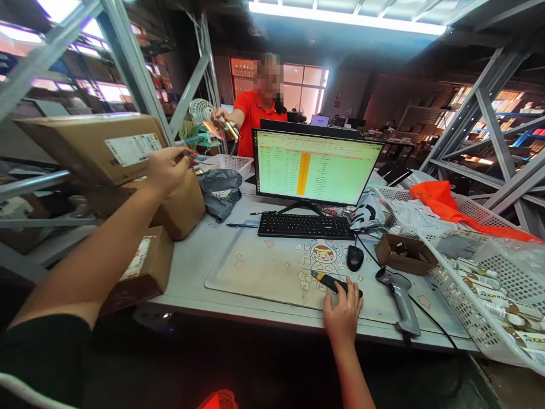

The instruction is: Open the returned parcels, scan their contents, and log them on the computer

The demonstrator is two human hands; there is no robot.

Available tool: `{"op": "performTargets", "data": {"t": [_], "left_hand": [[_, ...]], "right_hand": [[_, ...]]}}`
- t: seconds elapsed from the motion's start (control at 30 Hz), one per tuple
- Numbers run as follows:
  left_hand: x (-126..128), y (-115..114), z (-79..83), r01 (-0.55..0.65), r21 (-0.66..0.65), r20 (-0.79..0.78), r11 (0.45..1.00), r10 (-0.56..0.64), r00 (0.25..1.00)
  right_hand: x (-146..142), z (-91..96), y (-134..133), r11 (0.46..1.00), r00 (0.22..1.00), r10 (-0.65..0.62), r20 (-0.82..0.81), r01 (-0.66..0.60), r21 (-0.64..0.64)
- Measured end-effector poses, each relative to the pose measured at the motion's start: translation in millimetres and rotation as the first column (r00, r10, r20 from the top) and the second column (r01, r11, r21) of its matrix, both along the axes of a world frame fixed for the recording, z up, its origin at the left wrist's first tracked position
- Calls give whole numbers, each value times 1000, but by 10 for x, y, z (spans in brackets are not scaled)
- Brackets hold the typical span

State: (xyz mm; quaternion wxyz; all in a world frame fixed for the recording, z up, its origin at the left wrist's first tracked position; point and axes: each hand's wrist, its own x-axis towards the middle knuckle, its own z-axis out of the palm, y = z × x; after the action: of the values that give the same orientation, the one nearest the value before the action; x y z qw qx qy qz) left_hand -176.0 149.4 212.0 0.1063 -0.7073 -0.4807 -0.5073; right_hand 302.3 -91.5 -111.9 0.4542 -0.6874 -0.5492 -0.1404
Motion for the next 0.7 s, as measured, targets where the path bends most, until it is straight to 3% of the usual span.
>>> {"op": "performTargets", "data": {"t": [0.07, 0.13, 0.23, 0.3, 0.37, 0.47, 0.6, 0.7], "left_hand": [[157, -361, -227, 200, 50, 77, 979, -203, 976], [421, -695, -545, 359, 61, 141, 931, -364, 921], [908, -1034, -1046, 465, 11, 137, 885, -462, 876], [1210, -1110, -1329, 509, -47, 109, 860, -502, 858], [1453, -1073, -1557, 560, -75, 119, 825, -550, 827], [1676, -907, -1820, 616, -49, 165, 787, -602, 782], [1735, -734, -2095, 639, -57, 185, 767, -621, 762], [1699, -698, -2266, 641, -142, 167, 754, -620, 767]], "right_hand": [[-66, 232, 38, 992, 993, 116, -16, -115, 48], [-160, 593, 139, 952, 956, 292, -36, -287, 109], [-284, 1152, 430, 851, 877, 481, 14, -471, 233], [-306, 1359, 665, 781, 829, 553, 79, -549, 298], [-281, 1386, 855, 737, 817, 558, 142, -567, 368], [-227, 1209, 1000, 717, 846, 494, 200, -526, 458], [-208, 974, 1032, 681, 809, 548, 211, -579, 448], [-195, 945, 1027, 633, 752, 620, 226, -649, 421]]}}
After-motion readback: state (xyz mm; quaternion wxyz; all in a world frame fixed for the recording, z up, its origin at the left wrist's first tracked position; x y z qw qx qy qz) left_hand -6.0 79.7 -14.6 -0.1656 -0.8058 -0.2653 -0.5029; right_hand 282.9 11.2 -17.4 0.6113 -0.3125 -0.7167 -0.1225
